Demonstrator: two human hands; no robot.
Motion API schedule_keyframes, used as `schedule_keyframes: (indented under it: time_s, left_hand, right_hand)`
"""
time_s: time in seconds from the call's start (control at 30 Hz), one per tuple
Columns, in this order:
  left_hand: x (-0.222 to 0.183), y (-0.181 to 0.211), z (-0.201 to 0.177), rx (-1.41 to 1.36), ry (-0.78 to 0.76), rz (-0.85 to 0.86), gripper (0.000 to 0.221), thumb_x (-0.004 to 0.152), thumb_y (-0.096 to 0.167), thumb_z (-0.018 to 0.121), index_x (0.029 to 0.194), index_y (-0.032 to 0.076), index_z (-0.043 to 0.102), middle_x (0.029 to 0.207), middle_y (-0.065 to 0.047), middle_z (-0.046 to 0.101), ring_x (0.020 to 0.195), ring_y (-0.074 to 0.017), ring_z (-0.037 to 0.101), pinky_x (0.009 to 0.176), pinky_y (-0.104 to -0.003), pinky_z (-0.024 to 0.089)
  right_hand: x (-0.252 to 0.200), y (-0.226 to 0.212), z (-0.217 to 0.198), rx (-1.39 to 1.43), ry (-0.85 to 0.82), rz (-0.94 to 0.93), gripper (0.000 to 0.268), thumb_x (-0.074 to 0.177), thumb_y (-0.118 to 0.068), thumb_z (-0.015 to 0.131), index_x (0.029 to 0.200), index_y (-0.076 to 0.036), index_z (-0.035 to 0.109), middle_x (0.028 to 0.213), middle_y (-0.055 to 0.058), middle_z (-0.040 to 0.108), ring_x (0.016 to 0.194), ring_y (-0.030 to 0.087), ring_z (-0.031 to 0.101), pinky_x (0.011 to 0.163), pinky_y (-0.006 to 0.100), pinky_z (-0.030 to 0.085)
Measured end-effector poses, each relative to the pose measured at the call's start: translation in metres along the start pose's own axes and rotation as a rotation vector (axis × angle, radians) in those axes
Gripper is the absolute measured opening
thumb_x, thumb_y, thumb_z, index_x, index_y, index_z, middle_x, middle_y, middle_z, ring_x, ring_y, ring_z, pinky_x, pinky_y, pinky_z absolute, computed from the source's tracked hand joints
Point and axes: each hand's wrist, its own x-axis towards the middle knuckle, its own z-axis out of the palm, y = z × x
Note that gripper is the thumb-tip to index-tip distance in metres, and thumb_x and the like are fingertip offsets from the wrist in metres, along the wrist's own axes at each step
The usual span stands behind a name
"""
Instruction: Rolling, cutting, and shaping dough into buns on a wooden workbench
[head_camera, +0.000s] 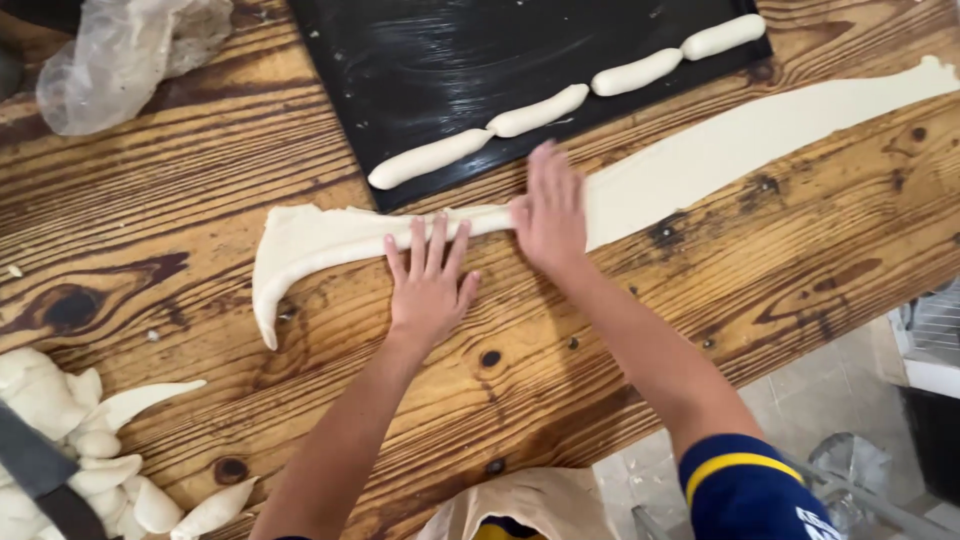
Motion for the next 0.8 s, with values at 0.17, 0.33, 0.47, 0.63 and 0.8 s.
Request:
schedule_keyframes:
  time_s: [0.17,0.33,0.47,0.63,0.8]
  left_hand:
    - [0.005,0.021,0.016,-0.041,0.036,0.082,0.075,0.099,0.060,0.035,0.163,0.021,0.027,0.164,-0.013,0.031,0.153,-0.0337,0.024,0.119,-0.073,0.006]
    - [0.025,0.025,0.028,0.080,0.116,0.044,0.069,0.102,0.052,0.032,0.165,0.027,0.023,0.169,-0.011,0.025,0.156,-0.0347,0.020,0.120,-0.073,0.009]
    - [0.026,0.047,0.016,0.094,0.180,-0.010,0.074,0.099,0.054,0.036,0.165,0.024,0.025,0.167,-0.013,0.028,0.155,-0.0363,0.021,0.118,-0.076,0.008]
    - [0.030,0.059,0.015,0.044,0.029,0.117,0.073,0.100,0.058,0.032,0.165,0.027,0.021,0.170,-0.009,0.018,0.157,-0.0329,0.013,0.122,-0.070,0.004]
    - [0.043,0.080,0.022,0.033,0.034,0.000,0.075,0.100,0.057,0.033,0.166,0.022,0.019,0.170,-0.013,0.017,0.158,-0.0362,0.011,0.121,-0.072,0.003]
  right_hand:
    - [-0.033,-0.003,-0.010,0.187,0.164,0.057,0.063,0.109,-0.029,0.038,0.162,0.002,0.024,0.164,0.029,0.028,0.151,0.046,0.029,0.123,0.057,0.024]
    - [-0.021,0.028,-0.005,0.032,0.070,-0.154,0.064,0.108,-0.035,0.042,0.161,-0.001,0.031,0.163,0.023,0.035,0.151,0.039,0.033,0.120,0.060,0.030]
    - [0.004,0.078,0.012,0.081,0.199,0.203,0.066,0.110,-0.038,0.041,0.165,-0.007,0.022,0.170,0.017,0.020,0.157,0.037,0.020,0.123,0.062,0.023]
    - [-0.074,0.026,0.001,0.098,-0.097,-0.119,0.069,0.107,-0.052,0.025,0.165,-0.015,0.019,0.172,0.007,0.020,0.159,0.026,0.012,0.127,0.054,0.006]
    - [-0.001,0.112,0.009,0.001,0.193,-0.027,0.064,0.109,-0.035,0.040,0.164,-0.006,0.026,0.167,0.020,0.027,0.153,0.038,0.028,0.118,0.060,0.032]
